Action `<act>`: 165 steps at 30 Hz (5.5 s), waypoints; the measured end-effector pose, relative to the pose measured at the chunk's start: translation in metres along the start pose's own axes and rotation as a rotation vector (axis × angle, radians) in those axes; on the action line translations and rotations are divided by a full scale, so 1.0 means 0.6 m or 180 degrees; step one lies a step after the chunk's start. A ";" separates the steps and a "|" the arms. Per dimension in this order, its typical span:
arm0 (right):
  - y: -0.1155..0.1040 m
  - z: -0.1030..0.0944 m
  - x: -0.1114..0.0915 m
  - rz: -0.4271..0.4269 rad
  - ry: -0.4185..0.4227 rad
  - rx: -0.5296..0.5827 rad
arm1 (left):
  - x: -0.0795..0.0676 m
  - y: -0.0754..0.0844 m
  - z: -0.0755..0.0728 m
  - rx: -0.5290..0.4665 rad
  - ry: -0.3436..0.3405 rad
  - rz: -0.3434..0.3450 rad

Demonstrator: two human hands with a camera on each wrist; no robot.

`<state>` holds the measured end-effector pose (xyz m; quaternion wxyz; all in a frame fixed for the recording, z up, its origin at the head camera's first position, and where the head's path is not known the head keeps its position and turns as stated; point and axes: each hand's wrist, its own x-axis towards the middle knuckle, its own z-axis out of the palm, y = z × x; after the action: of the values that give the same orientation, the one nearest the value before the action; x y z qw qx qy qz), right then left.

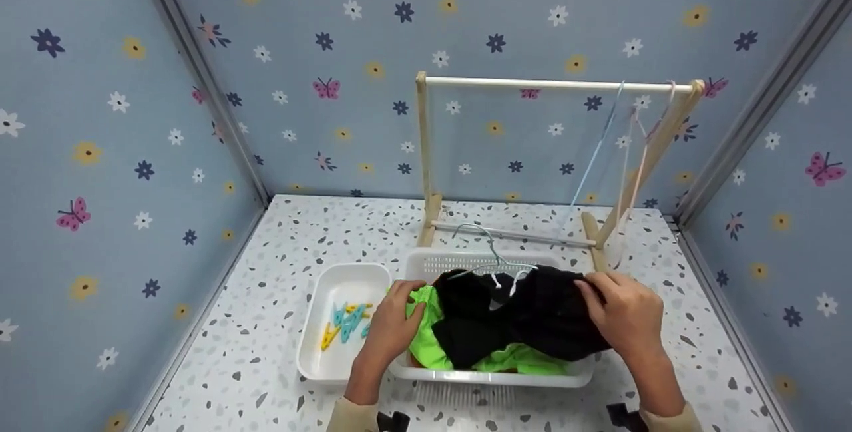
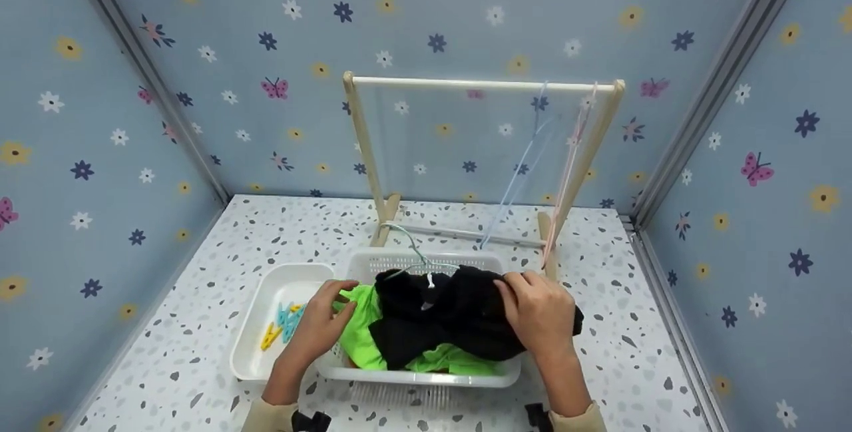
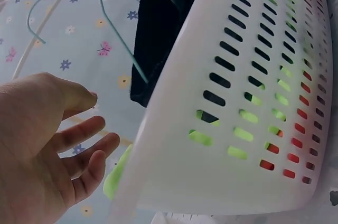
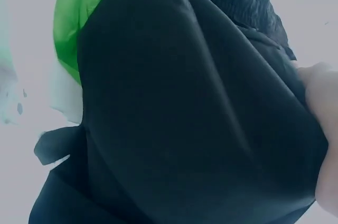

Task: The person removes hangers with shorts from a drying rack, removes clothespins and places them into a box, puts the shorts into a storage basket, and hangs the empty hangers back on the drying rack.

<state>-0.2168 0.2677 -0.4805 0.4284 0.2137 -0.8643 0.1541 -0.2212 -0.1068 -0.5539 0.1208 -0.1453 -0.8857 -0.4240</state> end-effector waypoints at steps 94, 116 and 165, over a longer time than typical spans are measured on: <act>-0.156 0.094 0.050 -0.0209 -0.0071 0.1049 | 0.064 0.037 -0.057 0.1063 0.1339 0.1575; -0.100 0.068 0.017 0.0234 0.0397 0.1276 | 0.061 0.017 -0.070 0.0883 0.1513 0.1290; -0.067 0.106 -0.032 0.0992 0.0620 0.0867 | 0.062 0.023 -0.057 0.0566 0.1684 0.1069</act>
<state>-0.2292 0.2092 -0.5298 0.4480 0.1177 -0.8127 0.3535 -0.2477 -0.1194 -0.5106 0.4273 -0.1630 -0.8208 -0.3422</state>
